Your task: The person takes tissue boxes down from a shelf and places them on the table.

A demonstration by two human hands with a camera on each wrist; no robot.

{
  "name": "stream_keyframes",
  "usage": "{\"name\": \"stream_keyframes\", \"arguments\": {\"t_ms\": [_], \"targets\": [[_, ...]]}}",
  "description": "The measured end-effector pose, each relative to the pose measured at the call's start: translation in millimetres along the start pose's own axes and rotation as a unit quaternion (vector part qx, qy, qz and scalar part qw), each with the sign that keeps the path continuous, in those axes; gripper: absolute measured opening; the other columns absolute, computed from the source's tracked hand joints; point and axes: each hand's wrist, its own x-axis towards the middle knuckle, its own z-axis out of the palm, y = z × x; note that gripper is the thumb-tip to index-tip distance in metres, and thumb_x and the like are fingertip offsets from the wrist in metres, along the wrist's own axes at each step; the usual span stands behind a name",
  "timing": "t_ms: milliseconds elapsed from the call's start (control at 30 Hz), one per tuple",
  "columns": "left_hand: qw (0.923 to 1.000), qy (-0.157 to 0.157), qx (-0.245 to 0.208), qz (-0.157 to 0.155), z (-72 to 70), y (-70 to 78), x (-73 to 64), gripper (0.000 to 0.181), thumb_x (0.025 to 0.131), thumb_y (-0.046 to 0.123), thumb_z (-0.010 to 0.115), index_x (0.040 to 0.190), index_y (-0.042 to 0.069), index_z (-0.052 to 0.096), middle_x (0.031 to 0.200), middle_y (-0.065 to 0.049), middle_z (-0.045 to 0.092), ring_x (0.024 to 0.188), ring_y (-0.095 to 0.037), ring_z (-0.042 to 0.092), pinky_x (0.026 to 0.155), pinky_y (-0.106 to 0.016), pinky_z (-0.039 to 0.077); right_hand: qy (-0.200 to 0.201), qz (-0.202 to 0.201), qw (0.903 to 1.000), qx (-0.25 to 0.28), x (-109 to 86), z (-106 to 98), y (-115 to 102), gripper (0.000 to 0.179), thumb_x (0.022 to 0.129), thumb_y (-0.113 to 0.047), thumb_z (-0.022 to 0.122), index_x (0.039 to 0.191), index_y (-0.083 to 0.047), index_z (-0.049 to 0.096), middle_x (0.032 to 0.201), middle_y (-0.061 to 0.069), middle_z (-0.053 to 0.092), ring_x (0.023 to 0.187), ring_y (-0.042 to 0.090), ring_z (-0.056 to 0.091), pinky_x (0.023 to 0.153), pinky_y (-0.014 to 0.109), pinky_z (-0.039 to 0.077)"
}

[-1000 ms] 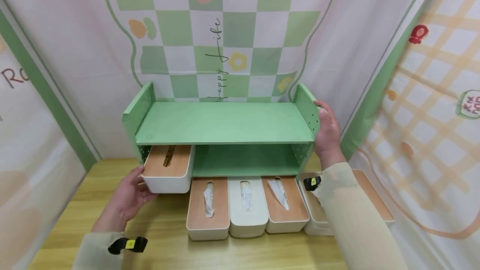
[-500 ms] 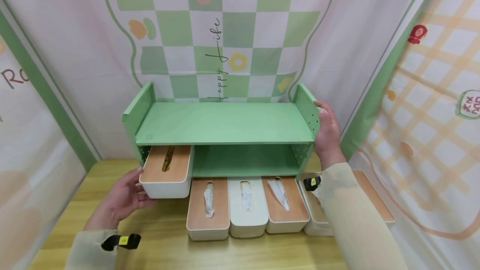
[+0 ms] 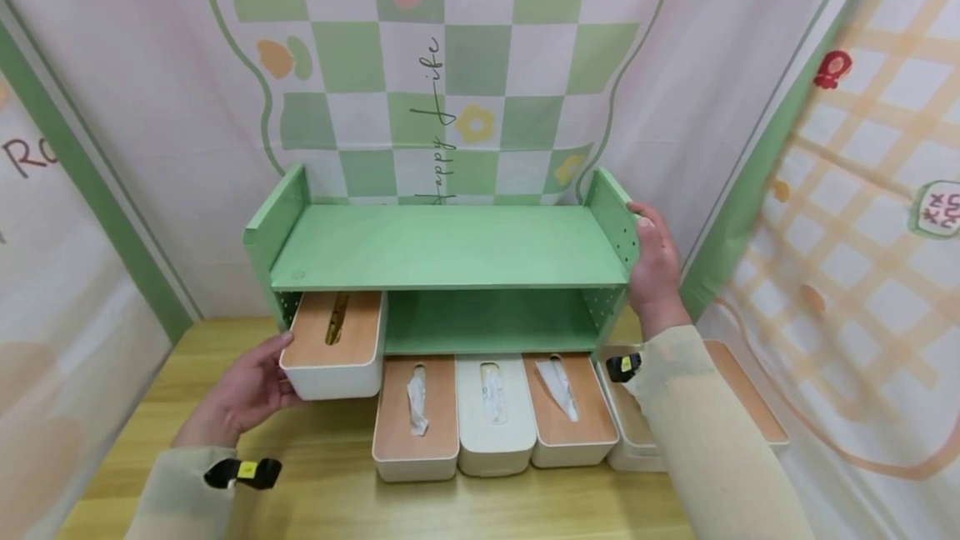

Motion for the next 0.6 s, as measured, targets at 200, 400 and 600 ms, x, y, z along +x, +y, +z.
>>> {"name": "stream_keyframes", "arguments": {"t_ms": [200, 400, 600], "targets": [[0.9998, 0.000, -0.012, -0.014, 0.0, 1.7, 1.7, 0.081, 0.104, 0.050, 0.041, 0.158, 0.000, 0.007, 0.136, -0.026, 0.050, 0.107, -0.036, 0.063, 0.090, -0.054, 0.050, -0.001, -0.003, 0.9999, 0.015, -0.3, 0.2, 1.0, 0.048, 0.102, -0.058, 0.035, 0.142, -0.037, 0.050, 0.129, 0.009, 0.048, 0.097, 0.025, 0.050, 0.072, 0.031, 0.049], [0.9997, -0.004, 0.011, -0.021, 1.5, 2.6, 4.7, 0.087, 0.102, 0.057, 0.042, 0.158, -0.001, 0.008, 0.127, -0.022, 0.061, 0.103, -0.034, 0.065, 0.085, -0.052, 0.053, 0.002, -0.014, 0.9999, 0.001, -0.1, -0.8, 2.1, 0.049, 0.102, -0.058, 0.033, 0.143, -0.036, 0.050, 0.135, 0.007, 0.047, 0.102, 0.024, 0.049, 0.078, 0.035, 0.045], [0.9991, 0.001, 0.024, -0.034, 2.6, 2.1, 6.3, 0.086, 0.102, 0.055, 0.043, 0.158, 0.001, 0.007, 0.120, -0.019, 0.065, 0.099, -0.031, 0.067, 0.080, -0.050, 0.055, 0.001, -0.009, 1.0000, -0.004, 0.5, -0.6, 1.7, 0.049, 0.102, -0.059, 0.032, 0.143, -0.038, 0.049, 0.138, 0.005, 0.045, 0.104, 0.024, 0.048, 0.081, 0.037, 0.045]]}}
